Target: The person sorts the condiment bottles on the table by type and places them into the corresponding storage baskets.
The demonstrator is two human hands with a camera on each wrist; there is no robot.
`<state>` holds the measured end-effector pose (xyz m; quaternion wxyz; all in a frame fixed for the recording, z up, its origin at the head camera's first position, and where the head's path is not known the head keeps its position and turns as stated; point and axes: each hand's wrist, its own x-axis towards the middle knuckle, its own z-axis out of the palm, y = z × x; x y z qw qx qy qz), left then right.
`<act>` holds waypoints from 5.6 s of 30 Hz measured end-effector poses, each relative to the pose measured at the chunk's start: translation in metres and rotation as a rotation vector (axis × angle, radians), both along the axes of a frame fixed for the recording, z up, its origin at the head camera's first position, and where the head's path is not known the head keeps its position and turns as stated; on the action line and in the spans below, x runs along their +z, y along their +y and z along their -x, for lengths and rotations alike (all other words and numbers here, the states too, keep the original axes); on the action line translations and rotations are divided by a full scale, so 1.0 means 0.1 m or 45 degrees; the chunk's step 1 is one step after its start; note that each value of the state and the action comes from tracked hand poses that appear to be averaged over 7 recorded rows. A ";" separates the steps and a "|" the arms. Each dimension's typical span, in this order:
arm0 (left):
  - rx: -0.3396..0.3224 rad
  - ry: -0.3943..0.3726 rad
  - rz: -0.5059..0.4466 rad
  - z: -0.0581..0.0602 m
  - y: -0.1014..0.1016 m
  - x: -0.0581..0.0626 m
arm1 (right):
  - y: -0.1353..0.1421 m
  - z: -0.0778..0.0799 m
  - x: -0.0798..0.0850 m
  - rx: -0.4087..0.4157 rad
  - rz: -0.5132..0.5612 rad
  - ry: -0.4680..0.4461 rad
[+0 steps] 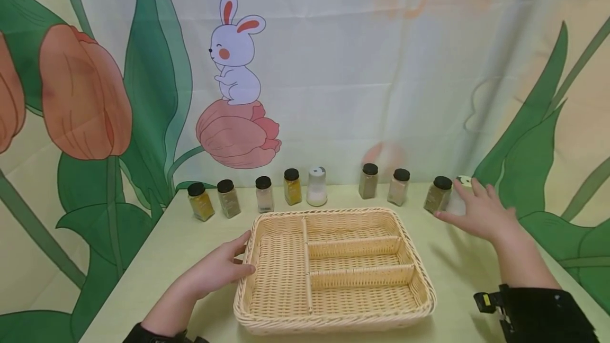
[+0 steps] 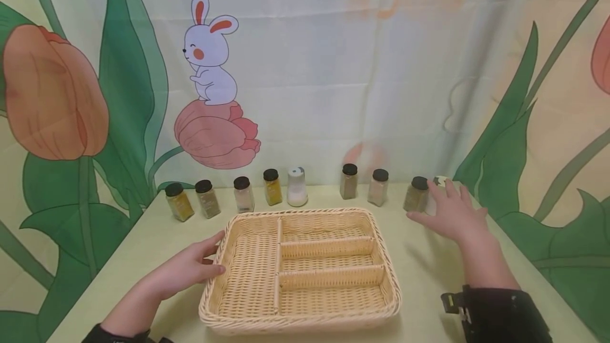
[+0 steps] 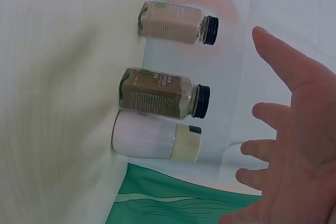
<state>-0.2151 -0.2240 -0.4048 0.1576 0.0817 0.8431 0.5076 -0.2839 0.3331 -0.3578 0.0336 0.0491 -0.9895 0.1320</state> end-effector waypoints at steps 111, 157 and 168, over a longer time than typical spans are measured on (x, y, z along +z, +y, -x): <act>0.035 -0.057 -0.035 -0.01 0.00 -0.01 | -0.25 0.65 0.18 0.277 -0.070 -0.117; 0.041 -0.048 -0.022 -0.01 0.03 0.00 | -0.22 0.76 -0.17 -0.006 0.128 -0.053; 0.043 -0.045 -0.019 0.00 0.02 -0.02 | -0.21 0.75 -0.15 -0.005 0.129 -0.062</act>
